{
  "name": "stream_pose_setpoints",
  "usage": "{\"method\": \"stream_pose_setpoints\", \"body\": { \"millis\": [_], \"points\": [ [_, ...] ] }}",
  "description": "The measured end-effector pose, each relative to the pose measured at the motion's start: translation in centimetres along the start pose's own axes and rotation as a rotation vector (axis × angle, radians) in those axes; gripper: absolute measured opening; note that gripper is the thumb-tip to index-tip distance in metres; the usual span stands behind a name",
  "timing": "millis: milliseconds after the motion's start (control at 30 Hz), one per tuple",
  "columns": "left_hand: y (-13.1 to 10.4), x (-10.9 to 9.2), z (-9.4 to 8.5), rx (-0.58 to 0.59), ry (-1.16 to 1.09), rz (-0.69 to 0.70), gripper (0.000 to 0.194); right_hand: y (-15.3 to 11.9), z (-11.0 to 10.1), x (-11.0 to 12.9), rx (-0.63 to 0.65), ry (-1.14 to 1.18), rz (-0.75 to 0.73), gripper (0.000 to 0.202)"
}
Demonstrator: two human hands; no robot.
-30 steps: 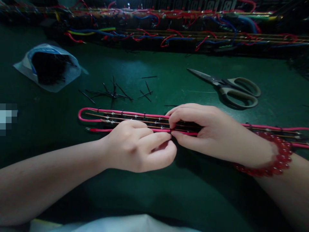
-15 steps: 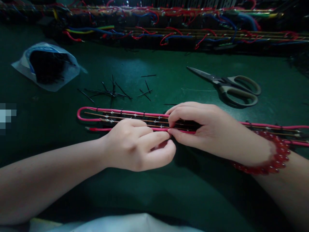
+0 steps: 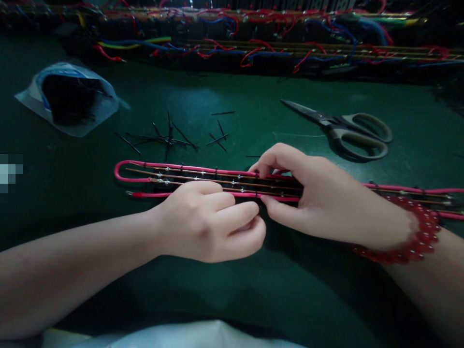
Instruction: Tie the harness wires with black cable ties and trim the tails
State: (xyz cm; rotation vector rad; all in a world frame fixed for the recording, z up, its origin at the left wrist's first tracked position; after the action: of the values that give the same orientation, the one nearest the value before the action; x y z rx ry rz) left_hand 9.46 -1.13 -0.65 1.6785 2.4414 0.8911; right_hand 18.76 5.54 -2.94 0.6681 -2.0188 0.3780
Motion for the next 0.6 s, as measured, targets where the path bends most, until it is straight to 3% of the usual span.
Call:
{"method": "stream_pose_setpoints", "body": {
  "millis": [600],
  "points": [
    [0.73, -0.84, 0.23, 0.084, 0.084, -0.026, 0.012, -0.02, 0.0, -0.19, 0.006, -0.035, 0.052, 0.02]
  ]
}}
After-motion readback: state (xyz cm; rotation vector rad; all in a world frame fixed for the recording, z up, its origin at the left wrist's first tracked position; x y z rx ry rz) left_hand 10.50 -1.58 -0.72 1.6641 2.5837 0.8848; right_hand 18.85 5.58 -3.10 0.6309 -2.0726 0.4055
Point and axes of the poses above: each hand's wrist, its own y-axis towards the middle knuckle, its own z-axis out of the palm, x = y × z, the point moved 9 cm from there along y, towards the middle knuckle, and after that the axes turned 15 degrees about y, right-handed, at the moved point
